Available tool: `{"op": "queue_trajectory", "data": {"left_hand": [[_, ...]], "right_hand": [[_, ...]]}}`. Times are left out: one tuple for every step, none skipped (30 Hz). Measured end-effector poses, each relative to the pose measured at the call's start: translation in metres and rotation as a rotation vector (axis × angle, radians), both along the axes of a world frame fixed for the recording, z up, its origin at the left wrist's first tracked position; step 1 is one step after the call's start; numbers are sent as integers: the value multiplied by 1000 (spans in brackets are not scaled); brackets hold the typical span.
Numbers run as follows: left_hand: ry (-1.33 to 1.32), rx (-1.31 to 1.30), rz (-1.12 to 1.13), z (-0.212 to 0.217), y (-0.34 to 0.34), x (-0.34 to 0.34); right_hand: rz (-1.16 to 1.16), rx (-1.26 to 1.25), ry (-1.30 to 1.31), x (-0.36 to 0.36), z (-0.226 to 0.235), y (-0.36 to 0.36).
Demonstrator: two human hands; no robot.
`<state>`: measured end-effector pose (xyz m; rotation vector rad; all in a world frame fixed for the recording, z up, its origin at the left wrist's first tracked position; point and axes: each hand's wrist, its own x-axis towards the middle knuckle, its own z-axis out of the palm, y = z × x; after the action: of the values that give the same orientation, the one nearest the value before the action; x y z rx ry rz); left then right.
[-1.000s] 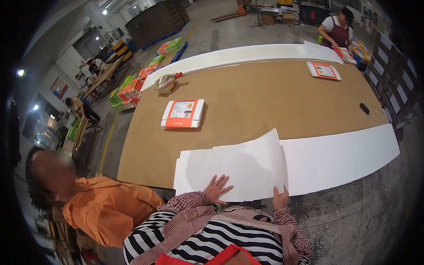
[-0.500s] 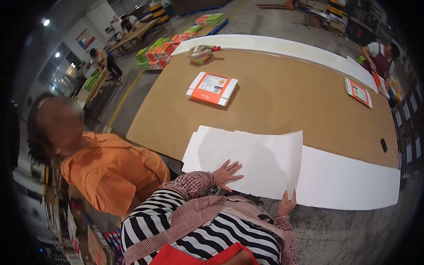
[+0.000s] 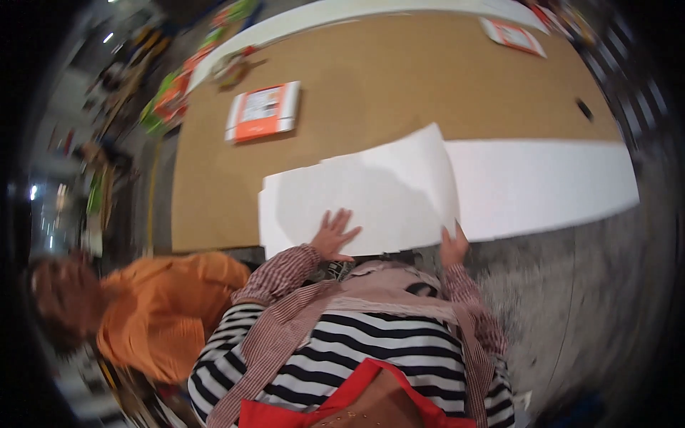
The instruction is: Organizing and counting large sheets of white paper on a packaging table.
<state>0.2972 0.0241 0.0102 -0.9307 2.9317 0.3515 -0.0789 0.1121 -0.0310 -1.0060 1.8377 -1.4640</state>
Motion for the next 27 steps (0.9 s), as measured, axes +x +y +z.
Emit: {"op": "queue_trajectory", "data": {"left_hand": [[-81,-8,-4,-1,-2,2],[-75,6,-74,-2,-7,-4],[-89,6,-41,-4,-5,-1],[-104,1,-1,-6,-2,1],[-102,-9,1,-6,1,1],[-120,6,-54,-3,-2,-7],[-117,-20,-27,-3,1,-2],[-112,-36,-14,-7,4,-1],[-104,-33,-16,-6,5,-1],[-114,-21,-35,-6,5,-2],[-104,-27,-26,-6,5,-3],[-95,-34,-16,-6,6,-3],[-91,-20,-11,-4,6,-4],[-96,-15,-22,-3,8,-4],[-102,-16,-21,-3,8,-4],[-108,-18,-20,-3,5,-4],[-112,-17,-33,-3,3,-4],[-99,-14,-26,-2,3,-4],[-88,-8,-18,-2,5,-4],[-93,-7,-27,-2,7,-5],[-52,14,5,-1,9,-6],[-11,32,34,-1,8,-8],[-18,30,23,-1,9,-12],[-40,11,60,-2,12,-17],[-64,-2,99,-3,17,-20],[-77,3,92,-3,20,-21],[-98,-2,118,-3,22,-22]], "right_hand": [[-21,40,-86,-5,-7,-5],[-38,68,-173,-10,-10,-12],[-70,174,-302,-9,4,-15],[-95,272,-435,-6,22,-17],[-60,207,-380,-1,25,-13],[-33,143,-336,-1,24,-6],[-46,153,-349,10,36,-7],[-4,6,-37,21,55,-4],[47,-138,277,27,66,0],[30,-122,267,27,63,2],[10,-103,318,24,58,3],[-8,-83,370,20,53,2],[-19,-70,363,11,42,1],[-44,62,50,-2,28,-2],[-68,186,-266,-12,18,-6],[-79,186,-272,-21,15,-7],[-73,117,-391,-29,16,-7],[-68,46,-509,-36,17,-8],[-80,47,-515,-42,19,-7],[-71,138,-496,-49,23,-7],[-60,229,-478,-55,26,-7],[-71,224,-485,-59,30,-10],[-15,315,-355,-62,32,-13],[43,405,-225,-65,34,-17],[36,409,-237,-67,36,-18],[55,451,-166,-68,37,-22],[76,493,-94,-67,38,-22]]}}
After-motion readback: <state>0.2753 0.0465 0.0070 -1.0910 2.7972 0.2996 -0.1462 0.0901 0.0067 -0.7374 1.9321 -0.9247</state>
